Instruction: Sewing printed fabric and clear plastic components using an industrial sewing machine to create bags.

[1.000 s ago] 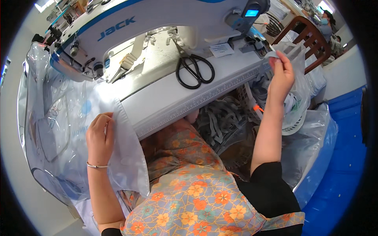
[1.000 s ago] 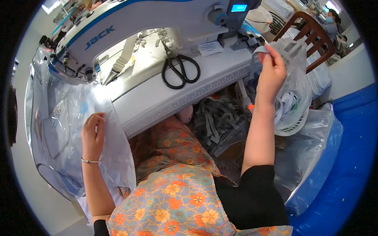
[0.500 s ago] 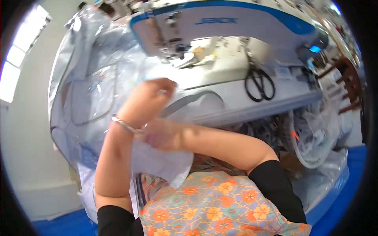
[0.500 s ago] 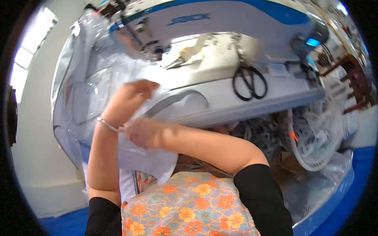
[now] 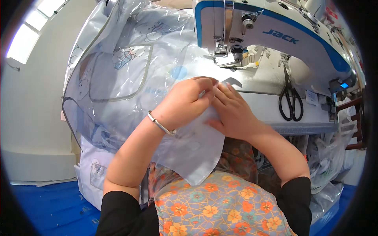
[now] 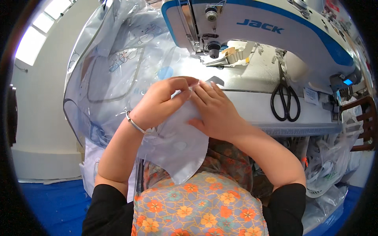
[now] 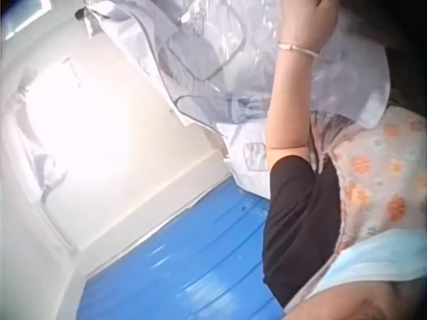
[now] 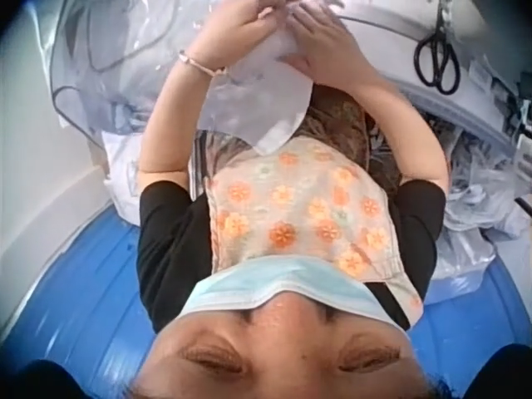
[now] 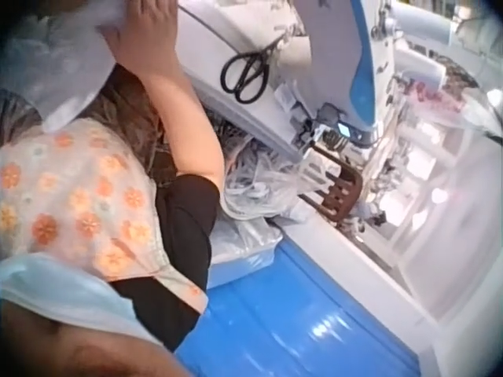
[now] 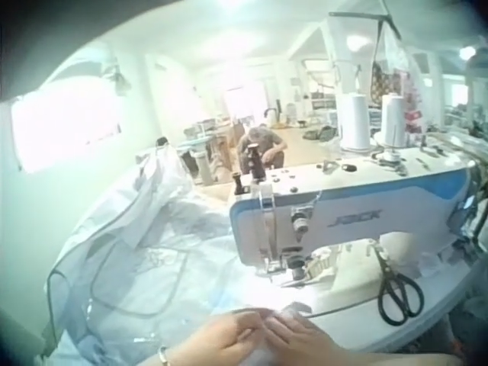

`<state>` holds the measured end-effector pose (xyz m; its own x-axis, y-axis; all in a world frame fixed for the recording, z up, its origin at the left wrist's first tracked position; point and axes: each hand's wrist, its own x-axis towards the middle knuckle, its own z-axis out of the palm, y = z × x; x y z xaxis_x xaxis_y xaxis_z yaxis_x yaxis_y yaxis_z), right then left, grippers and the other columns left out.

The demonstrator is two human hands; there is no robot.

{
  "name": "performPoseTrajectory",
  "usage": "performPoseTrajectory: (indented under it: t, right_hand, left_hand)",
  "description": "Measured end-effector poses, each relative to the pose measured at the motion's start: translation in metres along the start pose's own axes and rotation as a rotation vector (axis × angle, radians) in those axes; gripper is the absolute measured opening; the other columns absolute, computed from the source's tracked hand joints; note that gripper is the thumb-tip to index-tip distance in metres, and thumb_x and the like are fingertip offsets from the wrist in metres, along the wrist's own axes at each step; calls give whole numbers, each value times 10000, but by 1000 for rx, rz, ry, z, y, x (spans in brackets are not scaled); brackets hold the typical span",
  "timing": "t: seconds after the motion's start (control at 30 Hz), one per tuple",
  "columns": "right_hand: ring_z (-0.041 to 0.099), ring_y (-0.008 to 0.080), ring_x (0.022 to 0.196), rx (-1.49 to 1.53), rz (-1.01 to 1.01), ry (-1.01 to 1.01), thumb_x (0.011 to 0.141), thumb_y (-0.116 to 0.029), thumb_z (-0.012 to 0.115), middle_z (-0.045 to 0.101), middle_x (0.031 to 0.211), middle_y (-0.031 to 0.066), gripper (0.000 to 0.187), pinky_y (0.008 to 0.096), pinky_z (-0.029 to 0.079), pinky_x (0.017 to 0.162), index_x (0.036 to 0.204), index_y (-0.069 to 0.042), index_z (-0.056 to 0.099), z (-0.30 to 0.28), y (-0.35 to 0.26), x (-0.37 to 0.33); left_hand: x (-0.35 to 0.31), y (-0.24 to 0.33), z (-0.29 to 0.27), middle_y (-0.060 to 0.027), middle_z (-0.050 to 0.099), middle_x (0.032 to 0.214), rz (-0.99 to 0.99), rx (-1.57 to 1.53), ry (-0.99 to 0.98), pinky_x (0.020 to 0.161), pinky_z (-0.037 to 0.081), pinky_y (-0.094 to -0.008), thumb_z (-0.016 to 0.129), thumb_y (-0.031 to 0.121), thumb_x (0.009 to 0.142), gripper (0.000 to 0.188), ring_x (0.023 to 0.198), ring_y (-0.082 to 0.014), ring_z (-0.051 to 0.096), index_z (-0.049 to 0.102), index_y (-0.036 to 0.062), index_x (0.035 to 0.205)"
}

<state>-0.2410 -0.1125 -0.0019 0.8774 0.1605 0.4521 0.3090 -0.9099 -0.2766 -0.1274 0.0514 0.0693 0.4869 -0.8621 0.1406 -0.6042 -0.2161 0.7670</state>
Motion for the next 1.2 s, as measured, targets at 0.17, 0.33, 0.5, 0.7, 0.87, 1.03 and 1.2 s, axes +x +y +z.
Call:
performPoseTrajectory:
  t: [0.17,0.33,0.5,0.7,0.87,1.03,1.2]
  right_hand:
    - [592,313,1249,413,-142,27,805,-303,803,677,1278,96,467,487,423,1096,1199,-80,686,41,15,38]
    - [626,257,1185,344,-270,-35,860,-180,715,688,1265,32,380,406,478,1038,1239,-148,696,68,19,42]
    - [533,207,1306,331,-187,-122,871,-198,673,600,1399,40,505,385,403,1128,1367,-155,588,93,17,46]
    - [548,292,1259,497,-16,-349,851,-178,669,602,1352,96,398,431,454,1057,1244,-115,654,64,7,35]
    - [542,378,1286,241,-27,-198,809,-141,675,595,1357,217,533,501,431,1093,1315,14,608,-7,-16,-35]
    - [540,391,1314,47,-133,-88,829,-90,621,580,1377,233,483,468,457,1103,1298,26,624,-8,-20,-73]
    - [617,372,1231,-13,-193,7,849,-108,614,609,1350,230,406,443,525,1031,1229,22,668,-1,-15,-67]
  left_hand:
    - [27,-20,-2,-245,690,1176,77,124,33,926,514,-430,561,130,953,198,1034,-426,646,664,-32,1002]
    - [45,-45,9,-231,692,1061,204,484,-15,900,509,-477,560,107,917,236,990,-422,628,684,-46,1048]
    - [42,-43,20,-223,688,1056,256,531,15,912,511,-473,567,140,938,246,1005,-414,631,683,-32,1070]
    - [43,-35,27,-196,683,1118,50,484,-41,964,512,-441,587,170,950,276,1088,-375,630,678,-25,1122]
    - [33,-41,45,-170,662,1203,173,708,73,948,521,-439,627,162,882,335,1141,-326,615,669,-30,1152]
    - [28,-44,56,-166,664,1172,203,786,163,926,525,-418,651,140,813,356,1160,-308,601,680,-28,1125]
    - [33,-46,53,-170,655,1169,205,779,170,923,526,-419,644,137,823,312,1150,-321,605,692,-14,1092]
